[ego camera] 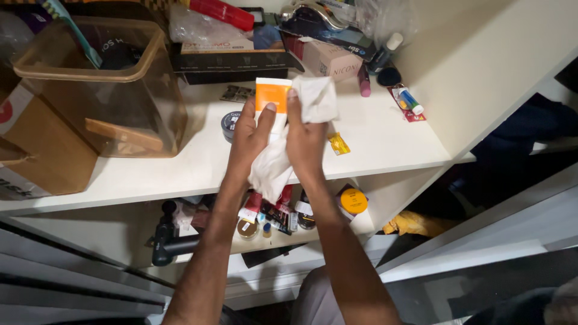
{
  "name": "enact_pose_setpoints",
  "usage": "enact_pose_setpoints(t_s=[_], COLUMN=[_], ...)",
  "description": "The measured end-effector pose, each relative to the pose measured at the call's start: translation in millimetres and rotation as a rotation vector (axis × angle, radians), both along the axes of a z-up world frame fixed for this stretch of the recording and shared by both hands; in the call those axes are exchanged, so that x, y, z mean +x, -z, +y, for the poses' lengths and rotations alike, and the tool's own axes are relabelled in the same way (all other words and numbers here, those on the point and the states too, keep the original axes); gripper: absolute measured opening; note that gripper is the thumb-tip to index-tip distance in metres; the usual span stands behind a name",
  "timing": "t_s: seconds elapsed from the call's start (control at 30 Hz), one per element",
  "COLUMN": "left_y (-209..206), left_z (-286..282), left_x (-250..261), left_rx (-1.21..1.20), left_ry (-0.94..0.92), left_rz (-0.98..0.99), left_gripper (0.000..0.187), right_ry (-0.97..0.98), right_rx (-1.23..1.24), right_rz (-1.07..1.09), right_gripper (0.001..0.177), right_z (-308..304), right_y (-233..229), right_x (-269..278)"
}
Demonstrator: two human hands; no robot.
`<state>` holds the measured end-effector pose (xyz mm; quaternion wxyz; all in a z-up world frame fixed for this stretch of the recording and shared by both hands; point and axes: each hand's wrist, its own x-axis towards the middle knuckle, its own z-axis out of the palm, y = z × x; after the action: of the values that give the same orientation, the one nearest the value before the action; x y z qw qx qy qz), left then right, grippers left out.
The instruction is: The person sits on the floor and wipes the exterior of several cosmetic containers and tubes with a white cloth. They handle a small round jar, a rectangular orange box, and a pink tube, wiping each item individually before placing it back on the shelf.
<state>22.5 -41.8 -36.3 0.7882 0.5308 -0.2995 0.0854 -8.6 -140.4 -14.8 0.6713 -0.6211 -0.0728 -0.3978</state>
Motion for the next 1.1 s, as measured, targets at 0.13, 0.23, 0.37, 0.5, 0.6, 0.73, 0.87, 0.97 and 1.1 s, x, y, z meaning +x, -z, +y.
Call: enact_pose_setpoints(t_s=[0.13,0.23,0.37,0.5,0.6,0.73,0.87,0.97,1.1], left_y=[-1,1,6,13,13,12,14,17,18], left_z=[3,5,7,6,4,5,6,8,9], left_x=[0,1,9,17,21,14,16,24,27], left_rx=[0.067,0.010,0.007,0.220,0.252,-0.058,-0.284,-0.179,-0.006], left_ry=[-0.084,-0.053,-0.077,-0.175,-0.216,-0.048,0.104,0.066,-0.018], left_rz=[-0.040,0.023,0.052,0.045,0.014,0.165,0.406,0.292,0.110], left_gripper=[0.028,0.031,0.045,0.064,0.069,0.069,0.073,0.080,0.086], right_ry=[-0.196,-0.202,-0.164,-0.029,-0.060,-0.100,-0.058,-0.036,0.057], right_rx=[-0.142,-0.165,-0.222,-0.250,-0.104,-0.339,-0.509,-0.540,-0.637], right_rz=[0.029,0.047,0.012,0.000,0.122,-0.119,-0.085,-0.079,-0.094], right_gripper=[0.045,0.048,0.042,0.040,0.033,0.037,0.042,0.044,0.041], right_z=[3,2,7,18,25,22,16,20,22], right_y=[9,10,2,-18,-29,-24,-13,-14,-27], right_x=[-7,-12,-9,5,7,-20,-43,-42,-23])
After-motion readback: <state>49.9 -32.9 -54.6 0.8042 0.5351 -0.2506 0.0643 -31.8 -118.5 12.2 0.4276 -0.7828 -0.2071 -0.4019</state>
